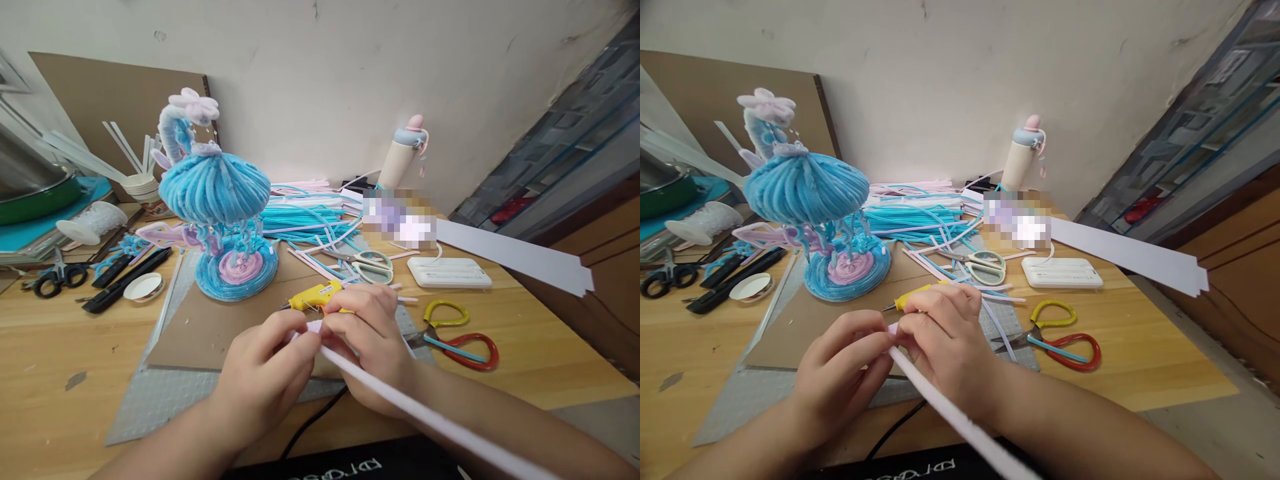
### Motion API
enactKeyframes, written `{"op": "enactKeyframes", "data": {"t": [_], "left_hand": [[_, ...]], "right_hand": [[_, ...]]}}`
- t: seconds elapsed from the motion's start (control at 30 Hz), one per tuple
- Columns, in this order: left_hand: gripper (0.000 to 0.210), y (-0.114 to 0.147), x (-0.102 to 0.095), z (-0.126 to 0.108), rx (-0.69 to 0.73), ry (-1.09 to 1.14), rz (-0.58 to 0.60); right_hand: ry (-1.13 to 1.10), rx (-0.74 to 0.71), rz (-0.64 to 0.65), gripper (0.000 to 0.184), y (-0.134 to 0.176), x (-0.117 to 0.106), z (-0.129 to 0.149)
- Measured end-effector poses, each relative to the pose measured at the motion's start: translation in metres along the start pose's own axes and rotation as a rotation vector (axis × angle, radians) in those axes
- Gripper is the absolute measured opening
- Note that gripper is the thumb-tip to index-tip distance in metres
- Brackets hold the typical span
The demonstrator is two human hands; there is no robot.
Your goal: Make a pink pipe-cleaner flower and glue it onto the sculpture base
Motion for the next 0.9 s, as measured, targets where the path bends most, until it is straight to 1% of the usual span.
{"op": "enactKeyframes", "data": {"t": [0.07, 0.23, 0.4, 0.53, 0.73, 0.83, 0.9], "left_hand": [[0.019, -0.001, 0.0, -0.001, -0.002, -0.012, 0.015], [0.017, -0.003, 0.001, -0.001, -0.014, -0.015, 0.037], [0.016, -0.004, 0.0, -0.003, 0.004, -0.021, 0.047], [0.016, -0.004, 0.0, -0.003, -0.011, -0.007, 0.066], [0.017, 0.001, 0.0, -0.001, 0.0, -0.003, 0.044], [0.021, 0.004, 0.001, 0.005, -0.057, 0.074, 0.01], [0.024, 0.003, 0.003, 0.011, -0.161, 0.215, -0.017]], "right_hand": [[0.003, 0.003, -0.003, 0.009, 0.0, 0.0, 0.0], [-0.035, 0.012, 0.082, 0.013, 0.001, 0.002, 0.0], [-0.049, 0.016, 0.093, 0.013, 0.003, 0.002, 0.0], [-0.086, 0.015, 0.106, 0.015, 0.002, 0.003, 0.0], [-0.161, 0.092, 0.128, 0.015, 0.003, 0.002, -0.003], [-0.184, 0.158, 0.09, 0.015, 0.005, 0.0, -0.009], [-0.204, 0.217, 0.052, 0.015, 0.005, 0.001, -0.016]]}}
Point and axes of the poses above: each hand's wrist, its own y-axis away from the middle knuckle, its own x-axis out of the palm, z = x × y, the point moved 5 cm from there along -y, towards the middle knuckle, and after that the axes turned 15 degrees about y, right-handed, at the moved point
